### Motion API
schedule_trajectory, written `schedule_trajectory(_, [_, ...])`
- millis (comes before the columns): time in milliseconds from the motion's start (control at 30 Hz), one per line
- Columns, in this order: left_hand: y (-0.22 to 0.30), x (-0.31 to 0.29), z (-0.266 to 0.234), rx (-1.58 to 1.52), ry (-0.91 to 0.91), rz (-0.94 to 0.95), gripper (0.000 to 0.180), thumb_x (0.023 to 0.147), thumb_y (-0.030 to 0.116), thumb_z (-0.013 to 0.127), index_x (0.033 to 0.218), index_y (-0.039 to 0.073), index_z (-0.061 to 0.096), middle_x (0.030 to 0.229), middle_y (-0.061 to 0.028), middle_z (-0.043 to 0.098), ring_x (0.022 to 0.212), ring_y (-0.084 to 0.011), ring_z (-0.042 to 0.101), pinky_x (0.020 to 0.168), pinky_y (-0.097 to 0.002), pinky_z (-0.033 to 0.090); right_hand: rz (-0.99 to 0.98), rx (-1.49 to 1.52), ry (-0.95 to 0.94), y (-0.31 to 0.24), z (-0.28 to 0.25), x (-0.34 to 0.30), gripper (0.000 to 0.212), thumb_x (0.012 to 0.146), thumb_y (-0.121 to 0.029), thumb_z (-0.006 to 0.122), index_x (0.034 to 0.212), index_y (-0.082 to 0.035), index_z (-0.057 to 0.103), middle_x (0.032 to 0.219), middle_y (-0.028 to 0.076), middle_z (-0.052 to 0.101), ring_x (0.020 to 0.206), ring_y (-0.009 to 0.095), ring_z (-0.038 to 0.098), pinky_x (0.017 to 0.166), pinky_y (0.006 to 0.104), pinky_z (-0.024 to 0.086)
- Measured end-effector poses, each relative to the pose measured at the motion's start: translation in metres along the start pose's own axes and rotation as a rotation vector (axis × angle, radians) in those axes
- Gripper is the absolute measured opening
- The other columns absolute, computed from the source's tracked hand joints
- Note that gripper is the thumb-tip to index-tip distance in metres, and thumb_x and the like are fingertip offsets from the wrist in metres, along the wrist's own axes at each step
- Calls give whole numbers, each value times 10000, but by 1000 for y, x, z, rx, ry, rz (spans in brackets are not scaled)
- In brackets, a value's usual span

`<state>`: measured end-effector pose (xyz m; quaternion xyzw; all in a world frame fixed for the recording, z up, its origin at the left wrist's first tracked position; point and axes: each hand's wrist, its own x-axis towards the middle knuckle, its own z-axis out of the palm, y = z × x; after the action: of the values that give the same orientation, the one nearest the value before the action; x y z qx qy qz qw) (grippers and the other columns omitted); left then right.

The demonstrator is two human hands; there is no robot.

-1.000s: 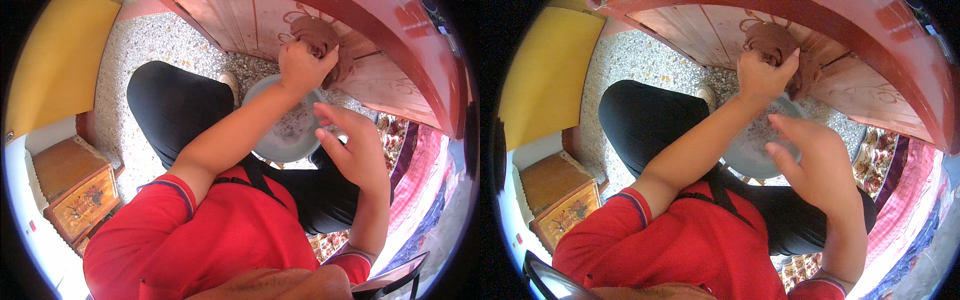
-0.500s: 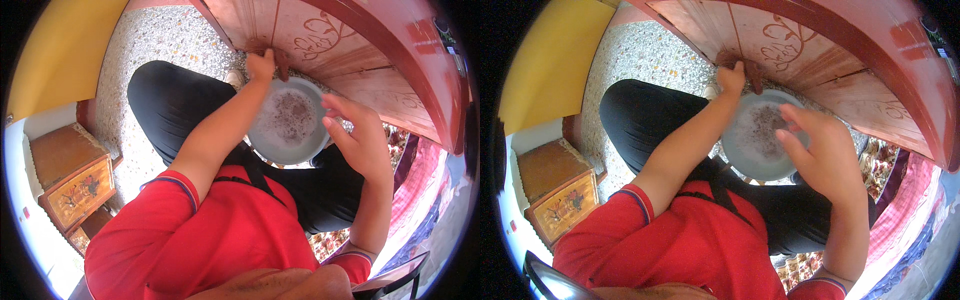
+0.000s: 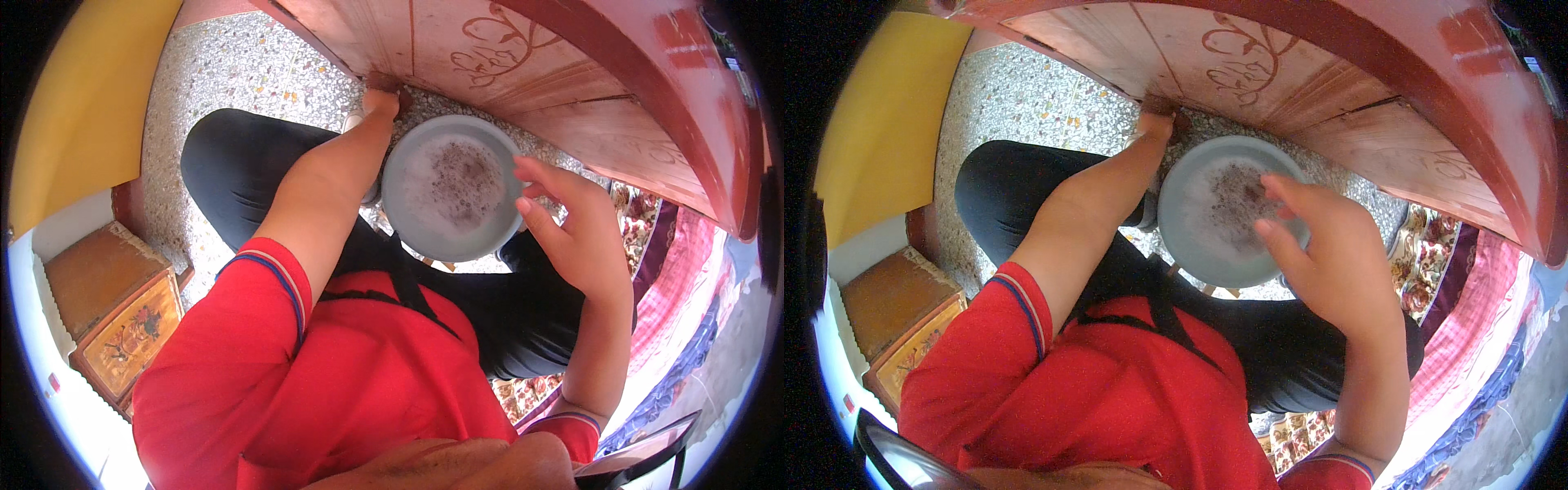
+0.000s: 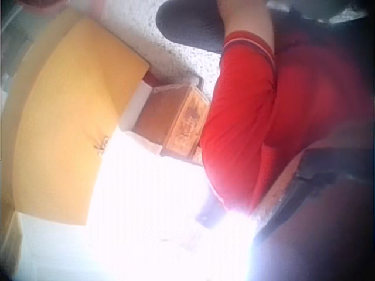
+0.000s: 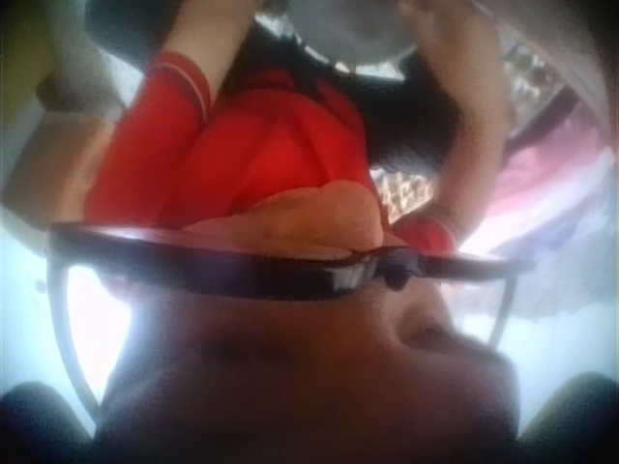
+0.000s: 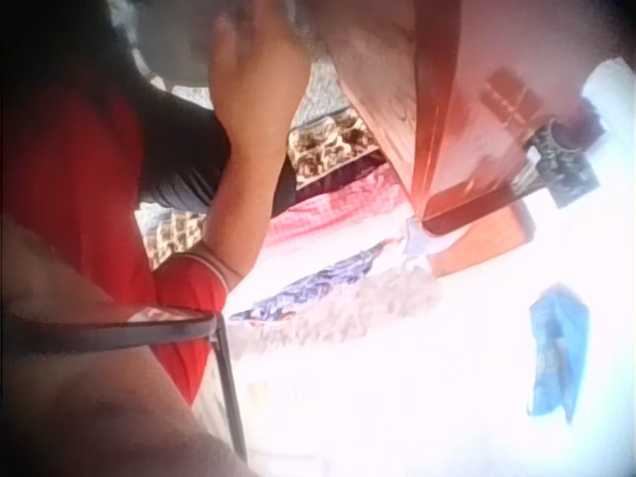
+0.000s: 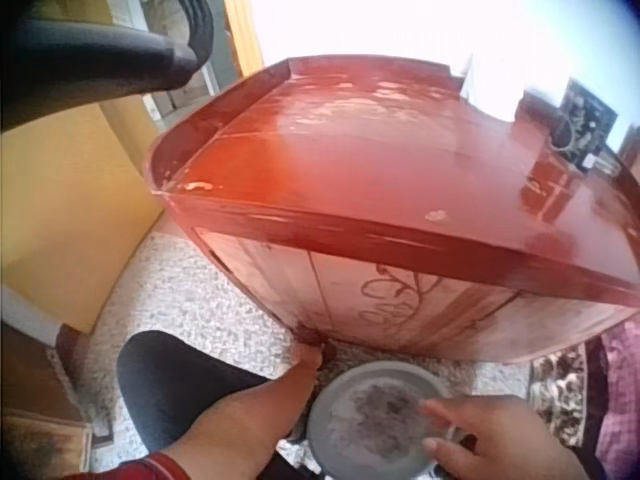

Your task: The person wipes the top and front surfaces of a red wooden cabinet with a cloth, periodically rinsing and wringing the cloth in a basin of water.

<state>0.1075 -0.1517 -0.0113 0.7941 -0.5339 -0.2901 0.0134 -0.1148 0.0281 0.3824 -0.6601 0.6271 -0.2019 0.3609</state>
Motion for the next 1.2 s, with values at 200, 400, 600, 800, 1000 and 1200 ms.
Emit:
schedule_trajectory(200, [9, -10, 7, 80, -35, 189, 541, 792, 461, 682, 1114, 27, 656, 1143, -188, 645, 1075, -333, 612, 903, -389, 490, -49, -70, -16, -5, -11, -14, 374, 804, -179, 681, 1136, -14, 629, 998, 204, 661, 883, 363, 638, 794, 404, 502])
schedule_trajectory(400, [33, -18, 39, 73, -278, 384, 573, 717, 449, 745, 1121, 54, 651, 1095, -151, 673, 1024, -308, 634, 903, -366, 486, -129, -39, -77, -12, -17, -27, 426, 795, -256, 708, 1150, -37, 619, 1038, 195, 657, 915, 370, 634, 792, 412, 500])
schedule_trajectory(600, [26, -21, 35, -60, -266, 381, 584, 658, 412, 801, 1074, 25, 665, 1056, -173, 680, 990, -300, 650, 882, -358, 498, -89, -128, -105, -6, -19, -41, 407, 798, -248, 695, 1128, -23, 614, 1031, 194, 656, 907, 375, 628, 779, 426, 495])
schedule_trajectory(800, [39, -70, 27, -182, -419, 204, 546, 629, 287, 846, 1048, -14, 665, 1064, -185, 678, 992, -315, 645, 869, -355, 505, -53, -129, -55, 1, -21, -53, 407, 810, -252, 682, 1140, -26, 607, 1034, 183, 656, 923, 370, 622, 788, 434, 487])
schedule_trajectory(1000, [1, -50, 52, -250, -319, 223, 561, 649, 337, 827, 970, -93, 662, 1004, -230, 677, 945, -309, 661, 810, -366, 518, -120, -129, -72, -2, -20, -47, 400, 816, -251, 674, 1141, -26, 606, 1030, 183, 653, 911, 372, 619, 780, 435, 484])
schedule_trajectory(1200, [28, -69, 31, -244, -339, 252, 515, 664, 310, 826, 995, -55, 677, 1015, -199, 687, 957, -311, 659, 824, -376, 510, -114, -156, -57, -3, -20, -49, 396, 815, -246, 672, 1138, -25, 607, 1010, 181, 652, 894, 373, 617, 771, 435, 482])
